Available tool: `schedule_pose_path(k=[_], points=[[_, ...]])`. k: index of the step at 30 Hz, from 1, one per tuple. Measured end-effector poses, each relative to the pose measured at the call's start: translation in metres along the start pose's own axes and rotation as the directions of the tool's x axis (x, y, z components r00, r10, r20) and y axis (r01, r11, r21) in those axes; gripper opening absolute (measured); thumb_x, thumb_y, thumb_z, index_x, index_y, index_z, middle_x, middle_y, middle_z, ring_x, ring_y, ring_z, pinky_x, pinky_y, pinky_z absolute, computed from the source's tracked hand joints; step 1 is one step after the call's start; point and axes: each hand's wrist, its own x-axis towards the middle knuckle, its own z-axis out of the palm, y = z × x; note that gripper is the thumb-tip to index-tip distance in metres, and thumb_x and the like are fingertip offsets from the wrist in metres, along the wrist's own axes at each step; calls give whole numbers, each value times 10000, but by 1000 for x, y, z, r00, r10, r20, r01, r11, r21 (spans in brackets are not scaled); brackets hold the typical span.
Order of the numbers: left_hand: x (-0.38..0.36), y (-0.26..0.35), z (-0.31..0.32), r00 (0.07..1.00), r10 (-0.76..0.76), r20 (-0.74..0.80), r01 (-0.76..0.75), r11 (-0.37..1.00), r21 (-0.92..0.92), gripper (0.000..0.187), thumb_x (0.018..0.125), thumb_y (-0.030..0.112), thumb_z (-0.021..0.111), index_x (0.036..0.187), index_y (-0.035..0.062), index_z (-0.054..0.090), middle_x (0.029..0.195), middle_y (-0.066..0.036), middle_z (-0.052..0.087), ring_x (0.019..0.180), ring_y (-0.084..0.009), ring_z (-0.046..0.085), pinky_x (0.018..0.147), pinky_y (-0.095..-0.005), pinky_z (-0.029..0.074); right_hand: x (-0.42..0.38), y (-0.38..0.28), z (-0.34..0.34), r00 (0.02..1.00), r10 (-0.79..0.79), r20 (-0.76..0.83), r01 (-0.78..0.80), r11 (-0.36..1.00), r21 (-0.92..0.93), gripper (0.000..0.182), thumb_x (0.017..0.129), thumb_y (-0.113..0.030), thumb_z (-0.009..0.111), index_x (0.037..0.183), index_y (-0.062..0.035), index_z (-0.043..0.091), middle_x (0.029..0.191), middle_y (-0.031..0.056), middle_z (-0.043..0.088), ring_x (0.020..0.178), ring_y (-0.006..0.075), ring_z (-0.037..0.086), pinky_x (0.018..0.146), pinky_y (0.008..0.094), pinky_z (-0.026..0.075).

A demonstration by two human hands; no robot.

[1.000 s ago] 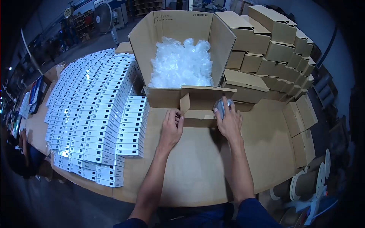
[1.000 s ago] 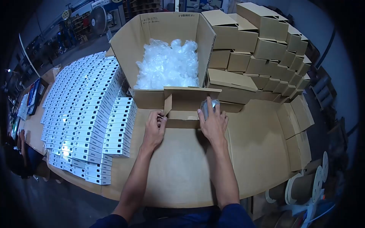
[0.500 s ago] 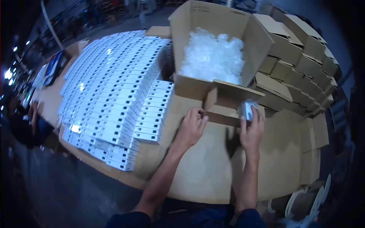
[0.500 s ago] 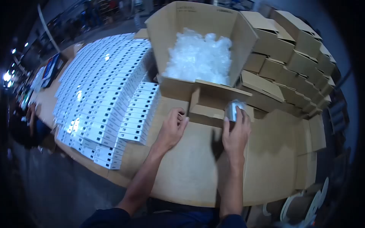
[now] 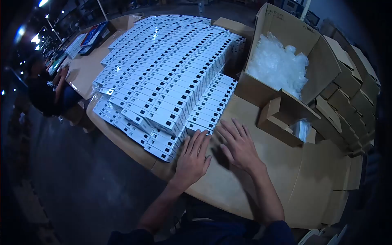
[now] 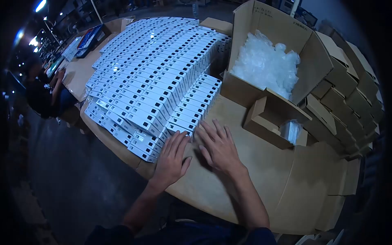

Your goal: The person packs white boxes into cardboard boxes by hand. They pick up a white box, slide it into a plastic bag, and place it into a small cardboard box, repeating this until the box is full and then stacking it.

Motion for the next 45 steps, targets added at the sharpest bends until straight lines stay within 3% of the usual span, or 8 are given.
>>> schedule_pose_path(k=[17, 20, 23, 28, 33, 37, 41, 45], points=[[-13, 1, -5, 975, -34, -218, 28, 999, -33, 425, 721, 5, 794, 1128, 113, 733, 1114, -32, 659, 1079, -263, 594, 1021, -507, 436, 2, -13, -12, 990, 135, -32, -121, 954, 274, 718, 912, -104, 638, 1579, -119, 373, 1601, 201, 379, 1450, 432, 383, 1181, 533, 347], [-15, 12, -11, 959, 94, -268, -106, 994, -30, 379, 741, 45, 799, 1109, 123, 750, 1081, -9, 644, 1063, -238, 589, 1057, -541, 440, -22, -12, -43, 967, 247, 56, -240, 822, 517, 731, 1014, -184, 610, 1641, -107, 243, 1408, 293, 545, 1287, 451, 533, 1122, 450, 413], [-5, 27, -4, 922, 169, -350, -235, 959, -157, 439, 707, -9, 803, 1121, 129, 758, 1096, -32, 602, 1095, -284, 573, 1081, -568, 461, -34, -11, -86, 838, 270, 474, -546, 437, 715, 706, 1062, -204, 566, 1658, -101, 201, 1379, 255, 586, 1249, 343, 582, 1089, 394, 440], [48, 63, 0, 891, 273, -363, -384, 880, -279, 462, 670, -86, 851, 1075, 119, 767, 1074, -77, 590, 1095, -326, 580, 935, -462, 546, -42, 12, -76, 988, 156, 19, -84, 422, 903, 597, 1089, -190, 533, 1632, -82, 308, 1350, 126, 614, 1149, 181, 604, 994, 345, 506], [124, 82, -28, 958, 254, -130, -280, 749, -600, 275, 785, 57, 851, 1039, 75, 748, 1208, -120, 617, 1119, -318, 639, 933, -400, 559, -45, 41, -90, 892, 450, 39, -13, -61, 998, 224, 1062, -73, 550, 1256, -1, 634, 1199, 91, 657, 1051, 144, 668, 852, 280, 570], [226, 92, -27, 938, 207, -278, -336, 741, -581, 162, 827, 47, 795, 977, 36, 735, 994, -125, 697, 936, -280, 683, 837, -371, 542, -35, 71, -134, 841, 518, -153, 4, 277, 961, 204, 1053, -11, 508, 1179, 25, 664, 1087, 94, 690, 884, 168, 730, 783, 275, 585], [359, 92, 18, 907, 339, -249, -420, 777, -470, 131, 857, 63, 759, 979, 21, 736, 963, -138, 724, 896, -295, 689, 814, -369, 540, -12, 129, -170, 718, 494, -490, -50, 739, 672, 229, 1018, -120, 558, 1154, -62, 732, 910, 37, 673, 784, 120, 553, 758, 288, 465], [462, 93, 85, 840, 527, -132, -542, 795, -274, 218, 823, 70, 789, 1037, 43, 756, 994, -137, 722, 965, -340, 690, 869, -417, 543, 4, 160, -190, 647, 631, -428, -202, 683, 702, 265, 1013, -133, 572, 1218, -116, 739, 856, 25, 557, 778, 135, 454, 750, 295, 423]])
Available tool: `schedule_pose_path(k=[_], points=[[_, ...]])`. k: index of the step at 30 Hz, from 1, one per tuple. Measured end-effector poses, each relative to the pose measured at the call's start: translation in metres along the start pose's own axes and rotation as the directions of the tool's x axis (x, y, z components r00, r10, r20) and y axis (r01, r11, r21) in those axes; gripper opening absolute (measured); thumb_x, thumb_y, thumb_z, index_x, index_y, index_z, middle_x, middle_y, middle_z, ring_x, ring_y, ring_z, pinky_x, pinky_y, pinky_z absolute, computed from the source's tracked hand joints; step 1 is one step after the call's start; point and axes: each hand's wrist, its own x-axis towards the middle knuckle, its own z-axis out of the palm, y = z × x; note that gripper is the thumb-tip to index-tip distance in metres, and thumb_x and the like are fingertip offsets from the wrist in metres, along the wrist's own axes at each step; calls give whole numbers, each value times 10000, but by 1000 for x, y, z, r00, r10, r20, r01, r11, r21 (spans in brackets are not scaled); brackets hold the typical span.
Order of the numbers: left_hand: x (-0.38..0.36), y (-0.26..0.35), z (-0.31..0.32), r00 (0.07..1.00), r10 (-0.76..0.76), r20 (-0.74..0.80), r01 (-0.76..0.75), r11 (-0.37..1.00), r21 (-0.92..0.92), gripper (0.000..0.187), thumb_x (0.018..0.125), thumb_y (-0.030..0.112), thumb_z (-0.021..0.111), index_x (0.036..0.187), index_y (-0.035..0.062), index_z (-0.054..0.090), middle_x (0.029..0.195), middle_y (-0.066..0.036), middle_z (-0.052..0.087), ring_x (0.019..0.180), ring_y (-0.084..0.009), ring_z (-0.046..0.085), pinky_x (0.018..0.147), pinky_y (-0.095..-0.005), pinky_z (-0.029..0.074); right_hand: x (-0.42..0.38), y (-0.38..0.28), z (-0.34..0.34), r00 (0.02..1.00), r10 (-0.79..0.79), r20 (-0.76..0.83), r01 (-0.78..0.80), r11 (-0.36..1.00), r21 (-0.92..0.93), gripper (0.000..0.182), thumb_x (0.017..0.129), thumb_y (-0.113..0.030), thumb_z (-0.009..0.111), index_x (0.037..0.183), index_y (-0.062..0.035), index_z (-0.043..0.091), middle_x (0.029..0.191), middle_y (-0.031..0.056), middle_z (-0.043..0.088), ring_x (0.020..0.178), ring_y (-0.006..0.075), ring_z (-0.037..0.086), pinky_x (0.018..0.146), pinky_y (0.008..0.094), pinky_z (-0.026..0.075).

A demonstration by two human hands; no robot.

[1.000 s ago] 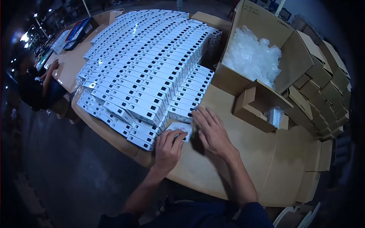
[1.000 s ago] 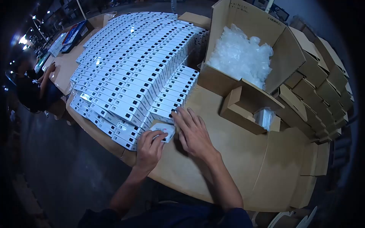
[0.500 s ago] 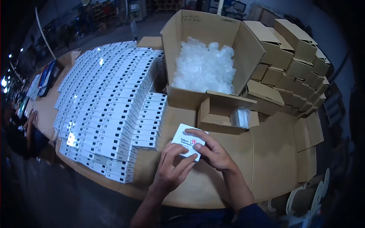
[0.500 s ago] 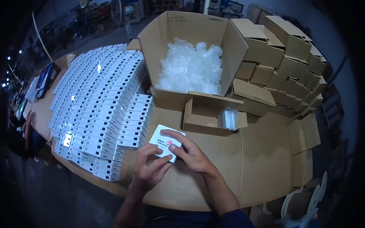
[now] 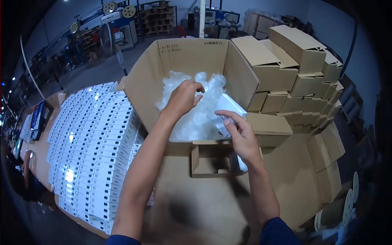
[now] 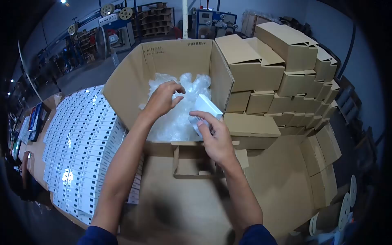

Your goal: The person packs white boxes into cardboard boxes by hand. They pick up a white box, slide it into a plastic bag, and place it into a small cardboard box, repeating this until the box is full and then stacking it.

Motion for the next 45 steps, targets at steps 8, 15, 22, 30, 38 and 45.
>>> schedule_pose_path(k=[8, 15, 22, 30, 38, 45], points=[[66, -62, 42, 958, 90, 272, -93, 996, -2, 106, 830, 91, 771, 877, -4, 776, 888, -173, 766, 865, -358, 733, 815, -428, 571, 7, 24, -4, 996, 60, 64, -62, 998, 23, 247, 1009, -109, 587, 1205, -96, 737, 992, 76, 642, 895, 172, 543, 824, 318, 470], [69, -61, -3, 985, -168, -31, 156, 958, -242, 178, 952, 126, 698, 991, -45, 726, 853, -165, 749, 812, -226, 733, 761, -375, 559, 15, 30, 0, 999, 2, 40, -1, 1000, -10, 259, 984, -128, 634, 1218, -98, 739, 1015, 93, 670, 866, 174, 555, 795, 324, 479], [28, -7, -76, 949, -209, -236, 118, 930, -349, 214, 1049, 186, 573, 1081, -19, 623, 874, -114, 659, 815, -181, 622, 776, -327, 491, 31, -3, 8, 965, -240, -107, 202, 938, -280, 468, 899, -251, 769, 1347, -143, 687, 1071, 153, 611, 907, 235, 593, 820, 345, 497], [-87, 90, -129, 972, -229, -50, 148, 766, -625, 202, 1083, 174, 572, 1095, -14, 645, 911, 18, 645, 839, -46, 555, 747, -214, 464, 7, -41, 6, 964, -204, 169, 197, 979, 56, 506, 843, -386, 862, 1230, -84, 742, 1058, 126, 674, 892, 185, 575, 772, 322, 476], [-205, 129, -82, 795, -585, -161, -11, 251, -968, 460, 1148, 374, 337, 1222, -19, 565, 837, -25, 580, 771, -133, 561, 707, -295, 485, -149, -4, 36, 987, -31, -161, 20, 997, -71, 275, 979, -270, 742, 949, 3, 761, 798, 52, 564, 745, 119, 485, 653, 292, 412], [-291, 251, 5, 612, -782, -123, 428, 457, -780, 346, 1113, 301, 486, 1063, -11, 628, 886, -35, 633, 811, -94, 559, 729, -282, 480, -246, 18, 75, 935, 70, -348, -63, 997, 32, 313, 1026, -246, 684, 925, 50, 711, 851, 76, 587, 796, 158, 520, 719, 313, 438]])
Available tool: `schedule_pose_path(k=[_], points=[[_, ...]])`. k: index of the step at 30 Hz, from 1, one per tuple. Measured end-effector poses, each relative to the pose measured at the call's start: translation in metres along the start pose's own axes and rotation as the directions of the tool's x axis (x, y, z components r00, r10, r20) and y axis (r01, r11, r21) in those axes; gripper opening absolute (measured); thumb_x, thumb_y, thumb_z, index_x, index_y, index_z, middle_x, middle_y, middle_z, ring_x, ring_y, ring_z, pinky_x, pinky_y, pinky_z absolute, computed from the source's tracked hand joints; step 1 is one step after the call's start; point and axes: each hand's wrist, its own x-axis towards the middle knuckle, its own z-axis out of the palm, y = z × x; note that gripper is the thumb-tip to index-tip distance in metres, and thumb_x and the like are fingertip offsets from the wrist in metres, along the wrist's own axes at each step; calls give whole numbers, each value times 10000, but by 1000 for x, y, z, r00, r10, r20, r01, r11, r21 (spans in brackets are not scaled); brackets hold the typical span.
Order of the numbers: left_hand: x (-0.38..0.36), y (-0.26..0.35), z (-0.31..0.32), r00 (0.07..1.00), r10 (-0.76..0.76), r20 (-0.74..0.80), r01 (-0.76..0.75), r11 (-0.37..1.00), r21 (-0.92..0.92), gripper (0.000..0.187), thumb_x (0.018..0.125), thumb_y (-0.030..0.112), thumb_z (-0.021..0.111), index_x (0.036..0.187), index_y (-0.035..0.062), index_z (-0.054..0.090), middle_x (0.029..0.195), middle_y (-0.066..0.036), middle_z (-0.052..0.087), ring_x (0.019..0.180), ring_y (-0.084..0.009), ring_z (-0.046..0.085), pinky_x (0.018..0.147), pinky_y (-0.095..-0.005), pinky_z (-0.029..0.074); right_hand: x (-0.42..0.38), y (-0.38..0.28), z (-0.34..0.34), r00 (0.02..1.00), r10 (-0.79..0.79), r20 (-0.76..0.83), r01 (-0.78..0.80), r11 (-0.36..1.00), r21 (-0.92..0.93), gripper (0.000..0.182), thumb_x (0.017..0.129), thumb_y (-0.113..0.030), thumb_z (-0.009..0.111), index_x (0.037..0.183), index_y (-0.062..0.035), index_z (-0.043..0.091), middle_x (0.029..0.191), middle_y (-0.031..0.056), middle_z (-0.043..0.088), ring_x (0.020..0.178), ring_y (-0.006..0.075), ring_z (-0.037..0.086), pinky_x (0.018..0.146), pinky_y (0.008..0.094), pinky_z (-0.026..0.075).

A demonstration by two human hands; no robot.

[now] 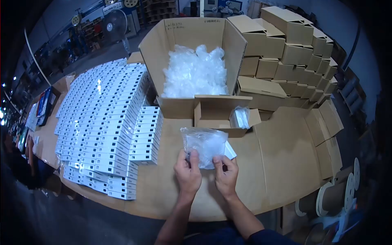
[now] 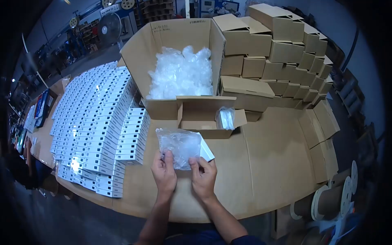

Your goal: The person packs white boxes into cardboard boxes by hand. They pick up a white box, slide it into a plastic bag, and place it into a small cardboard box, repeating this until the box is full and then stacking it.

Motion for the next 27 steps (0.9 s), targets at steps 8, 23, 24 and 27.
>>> schedule_pose_path(k=[8, 23, 24, 27], points=[[-30, -21, -15, 996, -30, -87, 28, 999, -22, 314, 1141, 220, 414, 874, 72, 489, 824, 36, 492, 761, -35, 419, 666, -211, 363, -38, 15, -39, 975, 167, 149, -180, 980, 80, 321, 1040, -255, 665, 907, 34, 707, 953, 84, 582, 860, 160, 539, 761, 300, 447], [-44, -33, -33, 893, -201, 403, 270, 955, -123, 645, 770, 9, 893, 1312, -25, 545, 1191, -110, 680, 1104, -182, 661, 965, -337, 543, -39, 33, -54, 961, 191, 199, -226, 958, 175, 246, 1004, -224, 715, 989, 18, 756, 1034, 91, 620, 993, 163, 591, 849, 289, 474], [-44, -35, -34, 880, -215, 424, 291, 949, -123, 644, 766, 9, 896, 1309, -26, 552, 1188, -109, 683, 1104, -182, 663, 965, -339, 543, -33, 28, -54, 963, 181, 201, -221, 955, 196, 255, 1002, -235, 718, 991, 16, 757, 1025, 86, 622, 992, 160, 589, 853, 289, 473], [-44, -32, -35, 890, -168, 423, 224, 971, -86, 675, 752, 26, 913, 1322, -29, 556, 1190, -109, 690, 1103, -178, 666, 969, -343, 545, -20, 26, -64, 932, 212, 292, -262, 954, 143, 220, 985, -206, 742, 991, 13, 760, 1036, 72, 624, 954, 145, 582, 835, 282, 470]])
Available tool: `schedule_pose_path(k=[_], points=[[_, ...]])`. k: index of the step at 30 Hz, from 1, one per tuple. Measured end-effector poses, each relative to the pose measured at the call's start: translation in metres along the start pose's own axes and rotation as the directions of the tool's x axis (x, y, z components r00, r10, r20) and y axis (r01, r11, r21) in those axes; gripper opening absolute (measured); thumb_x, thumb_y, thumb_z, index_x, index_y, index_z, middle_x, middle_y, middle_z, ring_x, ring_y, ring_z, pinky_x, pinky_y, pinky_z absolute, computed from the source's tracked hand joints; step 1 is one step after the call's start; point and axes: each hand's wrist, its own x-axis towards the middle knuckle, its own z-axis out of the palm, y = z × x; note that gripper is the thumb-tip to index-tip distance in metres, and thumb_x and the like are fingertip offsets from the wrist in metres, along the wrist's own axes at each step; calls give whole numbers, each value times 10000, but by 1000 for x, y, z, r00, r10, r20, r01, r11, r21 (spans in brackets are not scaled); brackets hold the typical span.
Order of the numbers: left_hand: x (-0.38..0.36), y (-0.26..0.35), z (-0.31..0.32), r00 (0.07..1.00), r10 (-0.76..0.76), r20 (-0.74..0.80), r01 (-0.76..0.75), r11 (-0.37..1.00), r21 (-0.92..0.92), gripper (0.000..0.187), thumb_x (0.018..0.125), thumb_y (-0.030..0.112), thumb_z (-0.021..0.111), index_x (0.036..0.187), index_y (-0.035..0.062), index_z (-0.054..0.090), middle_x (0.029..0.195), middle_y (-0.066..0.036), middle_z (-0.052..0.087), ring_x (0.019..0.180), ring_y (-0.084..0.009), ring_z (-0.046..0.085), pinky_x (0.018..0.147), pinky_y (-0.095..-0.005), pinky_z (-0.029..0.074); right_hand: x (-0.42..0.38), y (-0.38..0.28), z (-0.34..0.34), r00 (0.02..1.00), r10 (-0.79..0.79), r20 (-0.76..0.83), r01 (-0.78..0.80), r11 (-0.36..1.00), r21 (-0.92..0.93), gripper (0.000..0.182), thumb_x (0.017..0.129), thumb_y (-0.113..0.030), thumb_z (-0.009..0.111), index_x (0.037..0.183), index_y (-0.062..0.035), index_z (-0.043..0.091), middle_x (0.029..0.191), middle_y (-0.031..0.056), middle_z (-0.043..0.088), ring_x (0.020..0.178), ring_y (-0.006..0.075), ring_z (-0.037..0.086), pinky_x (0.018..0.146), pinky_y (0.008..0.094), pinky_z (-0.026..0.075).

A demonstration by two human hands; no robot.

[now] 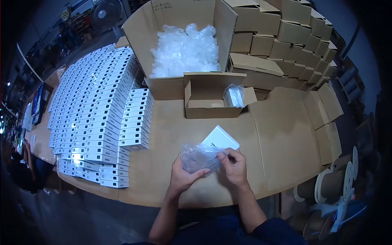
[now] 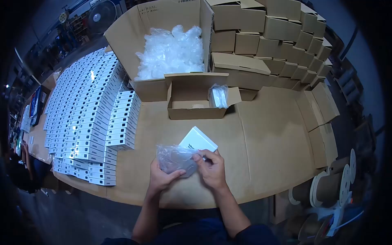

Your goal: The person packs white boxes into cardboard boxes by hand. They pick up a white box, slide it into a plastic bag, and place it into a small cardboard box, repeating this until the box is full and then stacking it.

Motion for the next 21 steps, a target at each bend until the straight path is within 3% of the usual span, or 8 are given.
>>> schedule_pose_path(k=[1, 5, 8, 10, 12, 15, 21], points=[[-1, 0, -1, 1000, -7, 14, 7, 1000, 20, 679, 747, 34, 919, 1320, -28, 560, 1194, -111, 690, 1105, -177, 666, 969, -343, 546, 3, 2, -1, 999, -44, 17, 43, 998, 45, 209, 980, -197, 748, 992, 12, 761, 1034, 69, 624, 943, 142, 581, 829, 280, 469], [-5, 0, -3, 999, -41, 32, 40, 999, 21, 691, 731, 57, 940, 1309, -24, 571, 1204, -113, 688, 1107, -175, 665, 973, -340, 548, 4, -11, 3, 998, 27, -53, -26, 1000, 11, 177, 934, -182, 795, 997, -17, 776, 1114, 90, 622, 986, 167, 592, 867, 308, 486], [-7, 0, -6, 998, -47, 36, 47, 999, 3, 684, 727, 59, 944, 1297, -21, 575, 1211, -114, 686, 1109, -177, 666, 978, -340, 548, 19, -15, -12, 964, -264, 19, 264, 957, -118, 251, 807, -142, 888, 1020, -50, 791, 1213, 125, 623, 1100, 227, 617, 903, 342, 525], [-8, 2, -7, 998, -35, 47, 35, 999, 6, 674, 729, 59, 943, 1290, -20, 577, 1217, -116, 683, 1114, -177, 667, 983, -340, 548, 26, -27, -19, 949, -304, 86, 314, 939, -144, 335, 717, -119, 927, 1024, -75, 800, 1292, 160, 616, 1184, 273, 614, 937, 366, 542], [-6, 7, -6, 998, -11, 58, 11, 1000, 11, 665, 734, 62, 941, 1284, -20, 578, 1223, -118, 681, 1120, -175, 666, 987, -340, 547, 37, -49, -21, 851, -492, 185, 525, 806, -272, 375, 640, -98, 948, 990, -97, 815, 1434, 216, 569, 1320, 341, 579, 1014, 397, 548], [-6, 10, -5, 999, -1, 53, 0, 1000, 16, 658, 746, 66, 934, 1289, -22, 573, 1207, -115, 690, 1111, -167, 672, 978, -334, 554, 45, -65, -21, 757, -568, 322, 653, 682, -331, 327, 647, -108, 944, 949, -94, 818, 1465, 225, 550, 1357, 366, 559, 1056, 429, 529], [-9, 7, -5, 998, 17, 65, -19, 999, 27, 617, 763, 74, 924, 1272, -21, 589, 1190, -118, 715, 1067, -154, 691, 940, -321, 574, 52, -69, -10, 725, -525, 446, 668, 695, -267, 311, 661, -126, 941, 941, -78, 815, 1524, 219, 493, 1397, 383, 523, 1125, 445, 473]])
